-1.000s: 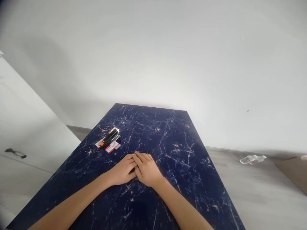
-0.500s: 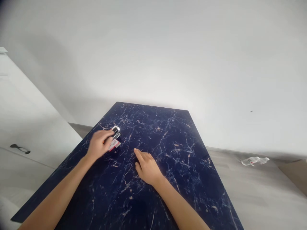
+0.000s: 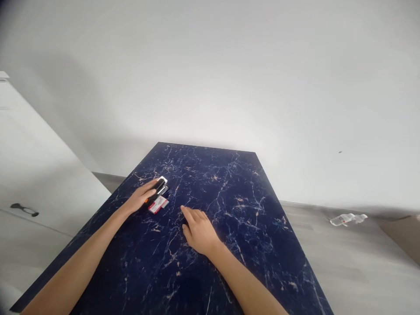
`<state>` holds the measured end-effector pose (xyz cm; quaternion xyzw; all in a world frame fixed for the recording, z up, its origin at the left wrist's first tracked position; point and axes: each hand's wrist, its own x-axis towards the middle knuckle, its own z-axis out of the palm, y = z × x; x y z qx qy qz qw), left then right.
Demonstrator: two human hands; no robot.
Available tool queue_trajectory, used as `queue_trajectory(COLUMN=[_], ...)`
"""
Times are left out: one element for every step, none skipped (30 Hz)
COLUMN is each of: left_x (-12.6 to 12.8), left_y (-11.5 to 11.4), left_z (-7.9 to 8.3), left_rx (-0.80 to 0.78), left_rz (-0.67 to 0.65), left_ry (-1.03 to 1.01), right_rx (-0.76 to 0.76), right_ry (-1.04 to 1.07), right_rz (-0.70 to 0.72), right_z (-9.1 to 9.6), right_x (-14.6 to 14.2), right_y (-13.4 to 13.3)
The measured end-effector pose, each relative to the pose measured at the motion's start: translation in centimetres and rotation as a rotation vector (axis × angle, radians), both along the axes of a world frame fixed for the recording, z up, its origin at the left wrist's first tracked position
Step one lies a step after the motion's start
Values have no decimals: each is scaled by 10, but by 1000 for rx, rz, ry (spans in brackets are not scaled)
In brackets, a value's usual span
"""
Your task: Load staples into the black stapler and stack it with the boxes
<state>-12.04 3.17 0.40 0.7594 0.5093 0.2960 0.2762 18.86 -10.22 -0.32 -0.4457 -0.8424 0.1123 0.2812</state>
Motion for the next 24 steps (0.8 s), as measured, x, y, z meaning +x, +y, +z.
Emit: queue_trajectory(left_x=[10, 20, 32, 45, 58, 70, 81, 89, 96, 100, 101, 101, 99, 97, 95, 93, 91, 90, 89, 88, 88, 87, 87, 87], left_y=[-8, -17, -28, -40, -51, -62, -72, -81, -88, -92, -95, -97, -97, -97, -96, -95, -95, -95, -95, -96, -97, -97, -97, -97], left_z=[4, 8, 12, 15, 17, 18, 19, 18, 18, 17, 17, 17, 17, 17, 18, 18, 18, 18, 17, 16, 15, 13, 12, 10], left_rx=[9, 21, 35, 51, 59, 53, 54, 54, 60, 76, 98, 127, 155, 177, 189, 194, 196, 196, 196, 196, 191, 181, 167, 154], left_rz=[-83, -175, -272, -357, -426, -490, -541, -580, -596, -596, -584, -571, -567, -571, -579, -589, -596, -594, -583, -567, -548, -526, -507, -492], left_ry=[26, 41, 56, 71, 94, 123, 142, 160, 177, 189, 201, 214, 230, 250, 274, 299, 321, 338, 349, 358, 367, 376, 386, 397], right_rx=[8, 13, 11, 0, -20, -49, -83, -117, -146, -163, -166, -154, -129, -95, -61, -33, -19, -25, -46, -76, -108, -135, -155, -168], right_ry=[35, 84, 145, 216, 288, 357, 418, 469, 512, 546, 574, 594, 607, 610, 601, 580, 545, 494, 436, 380, 339, 315, 303, 298], right_rz=[-28, -72, -132, -200, -264, -311, -332, -329, -312, -294, -287, -299, -326, -358, -385, -397, -385, -344, -285, -221, -166, -128, -112, -110], right_z=[0, -1, -2, -3, -4, -5, -5, -5, -4, -3, -2, 0, 2, 3, 5, 7, 8, 10, 12, 13, 15, 16, 17, 19], right_x=[1, 3, 5, 8, 11, 14, 16, 18, 19, 19, 19, 19, 19, 19, 20, 22, 24, 28, 32, 36, 41, 46, 50, 54], right_y=[1, 2, 4, 6, 9, 11, 12, 13, 14, 14, 13, 12, 10, 8, 7, 5, 3, 1, -1, -4, -7, -10, -14, -18])
